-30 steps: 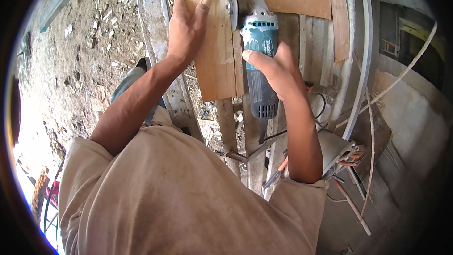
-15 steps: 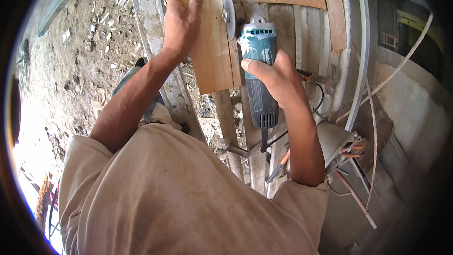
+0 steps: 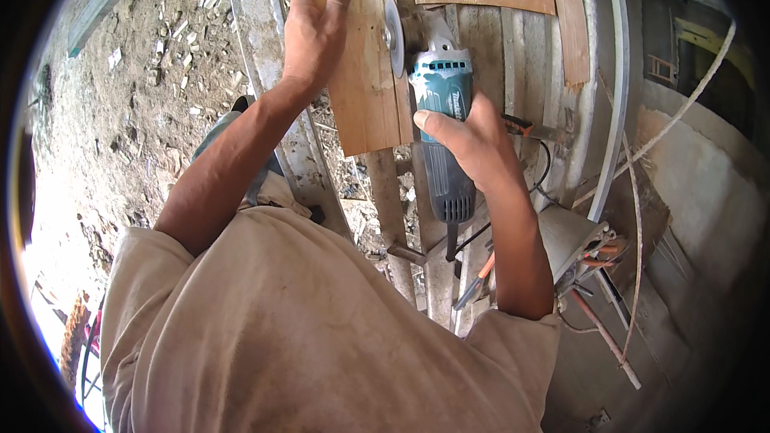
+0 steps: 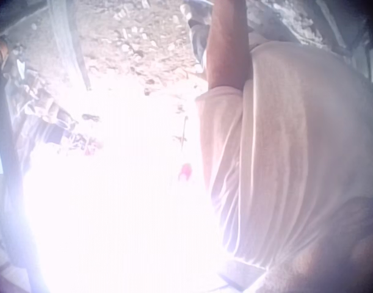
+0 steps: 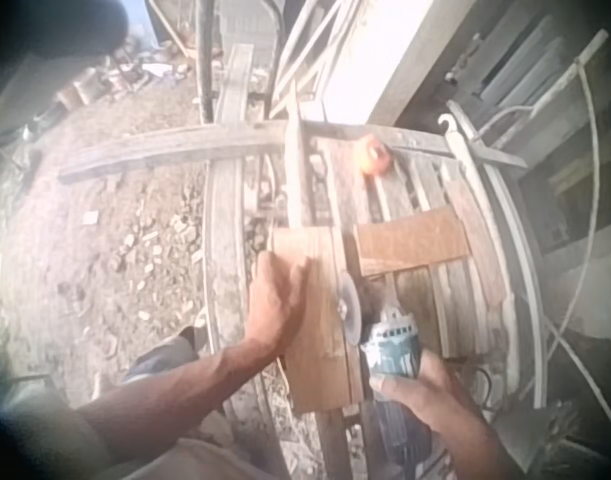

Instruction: The person measures and marks a wooden plank with a ruler and pencil, then uses an angle grinder to cut the plank into smaller pieces. The person repeats the measuring, marking, and cutting process on the same plank multiple times.

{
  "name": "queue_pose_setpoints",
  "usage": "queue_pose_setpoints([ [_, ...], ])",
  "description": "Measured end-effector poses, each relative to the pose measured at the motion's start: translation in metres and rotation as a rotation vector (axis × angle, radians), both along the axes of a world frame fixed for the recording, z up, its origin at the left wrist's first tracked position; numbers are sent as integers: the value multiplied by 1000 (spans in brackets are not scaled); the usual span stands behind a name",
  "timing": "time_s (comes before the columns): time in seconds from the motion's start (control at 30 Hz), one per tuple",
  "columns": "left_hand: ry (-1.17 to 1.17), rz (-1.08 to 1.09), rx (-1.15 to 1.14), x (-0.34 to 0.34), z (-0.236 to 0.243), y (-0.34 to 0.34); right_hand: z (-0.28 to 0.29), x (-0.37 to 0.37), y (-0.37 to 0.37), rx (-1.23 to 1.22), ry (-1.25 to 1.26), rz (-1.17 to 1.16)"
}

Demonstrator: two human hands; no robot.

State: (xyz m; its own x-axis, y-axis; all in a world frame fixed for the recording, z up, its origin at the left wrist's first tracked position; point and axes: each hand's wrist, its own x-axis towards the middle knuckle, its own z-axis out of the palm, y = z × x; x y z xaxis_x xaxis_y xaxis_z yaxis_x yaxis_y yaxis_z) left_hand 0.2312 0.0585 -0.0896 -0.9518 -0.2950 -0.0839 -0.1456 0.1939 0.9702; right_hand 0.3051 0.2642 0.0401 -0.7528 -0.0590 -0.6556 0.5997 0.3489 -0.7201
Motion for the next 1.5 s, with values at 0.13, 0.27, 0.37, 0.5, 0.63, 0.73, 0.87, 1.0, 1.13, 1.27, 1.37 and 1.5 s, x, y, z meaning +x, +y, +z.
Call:
queue_pose_setpoints([
  [0.13, 8, -9, -36, 0, -2, -1, 2, 3, 2, -11, -10, 16],
  [0.27, 7, -15, -39, -1, 2, -1, 3, 8, -2, 3, 22, -18],
  [0.37, 20, -9, -42, -1, 0, 0, 3, 12, 3, 21, -18, -9],
  [0.5, 9, -9, -70, 0, 4, -1, 8, 14, -1, 29, -18, -21],
  [0.63, -6, -11, -27, 0, 6, 0, 1, 18, 3, 22, -18, -22],
  [0.73, 3, -14, -35, 0, 5, 0, -2, 21, 3, 30, 2, -11],
  [0.87, -1, -8, -46, 1, 7, 0, 9, 25, 0, -4, -15, -9],
  [1.0, 2, 3, -66, 1, 4, -1, 9, 31, 4, -9, -35, -6],
  [1.13, -11, -12, -63, 1, 5, -1, 7, 35, 5, 2, -23, 0],
  [1.27, -16, -13, -58, 1, 6, -1, 6, 38, 10, 6, 8, 40],
  [1.37, 23, 8, -81, 0, 1, 0, 11, 44, 10, 32, -29, 24],
  [1.5, 54, 16, -45, -3, -9, -1, 16, 49, 8, 35, -34, 21],
])
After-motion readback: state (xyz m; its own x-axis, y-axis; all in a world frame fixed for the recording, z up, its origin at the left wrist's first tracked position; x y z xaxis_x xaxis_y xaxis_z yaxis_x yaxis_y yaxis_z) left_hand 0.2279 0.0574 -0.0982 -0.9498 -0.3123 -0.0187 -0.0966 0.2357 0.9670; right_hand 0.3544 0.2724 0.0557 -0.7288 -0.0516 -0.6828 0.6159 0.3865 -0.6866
